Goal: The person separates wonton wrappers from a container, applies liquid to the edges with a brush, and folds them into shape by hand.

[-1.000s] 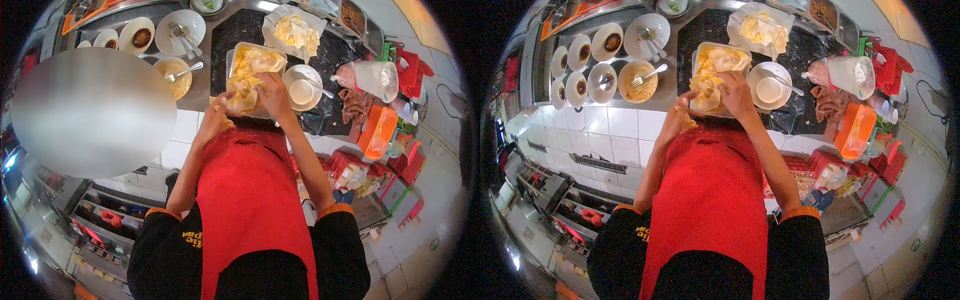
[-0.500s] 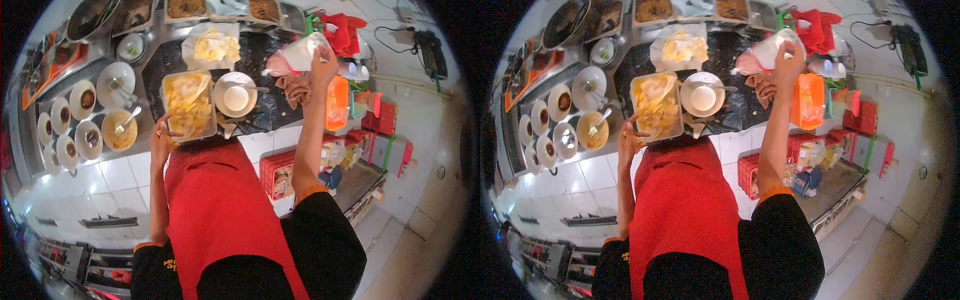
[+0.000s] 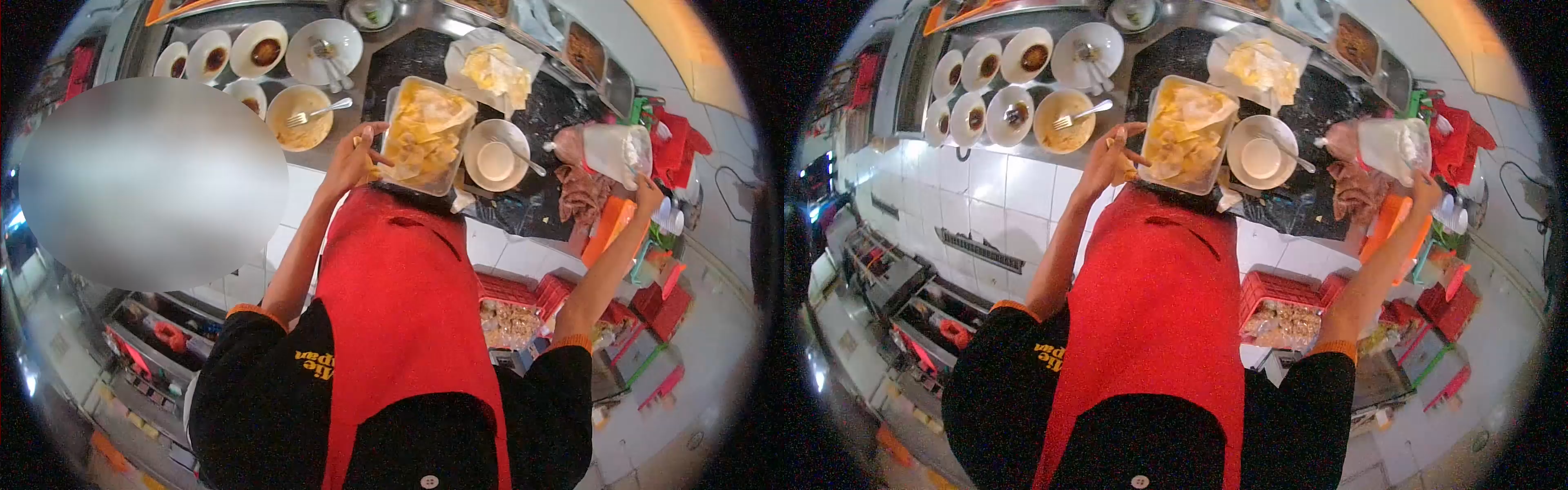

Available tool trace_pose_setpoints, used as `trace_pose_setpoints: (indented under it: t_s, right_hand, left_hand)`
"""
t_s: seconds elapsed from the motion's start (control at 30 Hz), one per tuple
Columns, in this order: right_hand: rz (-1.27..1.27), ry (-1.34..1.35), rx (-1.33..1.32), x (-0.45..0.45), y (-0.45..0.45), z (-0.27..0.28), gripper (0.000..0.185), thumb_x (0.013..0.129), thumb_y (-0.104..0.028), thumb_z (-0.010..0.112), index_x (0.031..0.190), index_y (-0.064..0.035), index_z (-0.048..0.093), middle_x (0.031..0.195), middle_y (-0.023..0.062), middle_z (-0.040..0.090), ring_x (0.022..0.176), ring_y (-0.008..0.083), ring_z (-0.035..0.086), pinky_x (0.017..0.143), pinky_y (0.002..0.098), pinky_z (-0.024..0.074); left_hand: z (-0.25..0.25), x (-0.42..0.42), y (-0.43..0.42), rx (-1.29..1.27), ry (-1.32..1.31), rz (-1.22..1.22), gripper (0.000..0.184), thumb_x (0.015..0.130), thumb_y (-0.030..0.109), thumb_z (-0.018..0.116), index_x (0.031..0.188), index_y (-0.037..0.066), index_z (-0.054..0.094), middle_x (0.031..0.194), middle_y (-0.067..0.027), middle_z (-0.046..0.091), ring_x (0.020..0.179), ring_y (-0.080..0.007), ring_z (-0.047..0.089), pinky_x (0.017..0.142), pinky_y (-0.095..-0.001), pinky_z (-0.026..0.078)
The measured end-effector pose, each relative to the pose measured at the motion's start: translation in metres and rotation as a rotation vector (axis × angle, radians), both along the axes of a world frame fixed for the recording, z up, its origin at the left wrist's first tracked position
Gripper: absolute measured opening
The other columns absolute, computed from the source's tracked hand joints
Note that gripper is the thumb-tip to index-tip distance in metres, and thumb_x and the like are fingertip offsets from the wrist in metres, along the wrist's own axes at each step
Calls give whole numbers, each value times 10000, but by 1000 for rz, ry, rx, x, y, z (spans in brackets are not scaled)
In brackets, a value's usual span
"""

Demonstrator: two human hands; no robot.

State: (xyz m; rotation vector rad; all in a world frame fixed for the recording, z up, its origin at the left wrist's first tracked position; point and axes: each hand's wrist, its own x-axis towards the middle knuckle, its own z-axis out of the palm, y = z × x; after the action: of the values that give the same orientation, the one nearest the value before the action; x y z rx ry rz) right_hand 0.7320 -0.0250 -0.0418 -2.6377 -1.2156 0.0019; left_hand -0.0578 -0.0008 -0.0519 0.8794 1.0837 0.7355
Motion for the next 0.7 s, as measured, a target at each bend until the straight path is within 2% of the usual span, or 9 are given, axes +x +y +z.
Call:
trace_pose_setpoints:
  t_s: [0.03, 0.07, 0.17, 0.23, 0.33, 0.37, 0.5, 0.57, 0.7]
  right_hand:
    - [-97, -202, 52, -11, -6, 13, 396, 803, -452, 806, 987, -102, 821, 800, 93, 772, 772, 158, 711, 760, 337, 546]
    - [-95, -202, 48, -36, -12, 30, 396, 803, -452, 806, 987, -102, 821, 800, 93, 772, 772, 158, 711, 760, 337, 546]
    - [-108, 207, 572, -97, -33, 72, 465, 800, -474, 823, 962, -38, 812, 808, 120, 767, 775, 169, 704, 756, 337, 548]
    - [-274, 31, 555, -110, -45, 92, 465, 866, -419, 791, 963, 36, 788, 865, 123, 769, 775, 177, 687, 739, 332, 541]
    - [-237, 207, 728, -193, -54, 140, 361, 941, -293, 731, 968, 65, 767, 940, 103, 761, 811, 156, 667, 723, 311, 528]
    - [-238, 206, 729, -217, -57, 141, 361, 941, -293, 731, 968, 65, 767, 940, 103, 761, 811, 156, 667, 723, 311, 528]
    - [-40, 758, 879, -295, -71, 113, 208, 991, -132, 657, 1134, 12, 703, 947, 66, 712, 869, 124, 643, 692, 255, 496]
    - [-20, 880, 756, -378, -54, 108, 247, 991, -208, 682, 1117, 3, 712, 944, 53, 713, 776, 112, 645, 700, 260, 543]
    - [104, 1046, 534, -486, -41, 61, 184, 984, -177, 693, 1075, -23, 735, 915, 42, 719, 780, 99, 644, 688, 246, 527]
  left_hand:
    - [8, -4, 1, -36, -40, 29, 635, 1066, 523, 429, 1417, -2, 490, 1413, -174, 557, 859, -252, 737, 587, -295, 577]
    - [11, -7, 0, -41, -39, 30, 635, 1066, 523, 429, 1417, -2, 490, 1413, -174, 557, 859, -252, 737, 587, -295, 577]
    - [16, -24, 0, -109, -115, 147, 569, 1079, 479, 420, 1378, 4, 518, 1425, -164, 545, 859, -276, 741, 593, -310, 594]
    - [25, -35, 0, -123, -149, 181, 549, 1080, 454, 429, 1375, -2, 513, 1401, -165, 567, 884, -293, 742, 613, -319, 609]
    - [32, -51, -8, -176, -167, 221, 535, 1072, 438, 457, 1367, -6, 500, 1381, -187, 585, 922, -311, 729, 623, -336, 608]
    - [31, -56, -10, -212, -217, 251, 526, 1071, 430, 464, 1362, -7, 497, 1379, -195, 587, 943, -318, 722, 637, -347, 608]
    - [20, -65, -16, -296, -352, 314, 494, 1072, 404, 475, 1348, -5, 499, 1365, -209, 597, 979, -328, 708, 675, -377, 603]
    - [17, -63, -15, -294, -348, 320, 478, 1072, 395, 478, 1338, 0, 509, 1354, -208, 605, 989, -333, 703, 698, -396, 599]
    - [24, -57, -10, -306, -283, 286, 489, 1074, 424, 459, 1361, 30, 501, 1377, -185, 599, 994, -295, 676, 726, -385, 593]
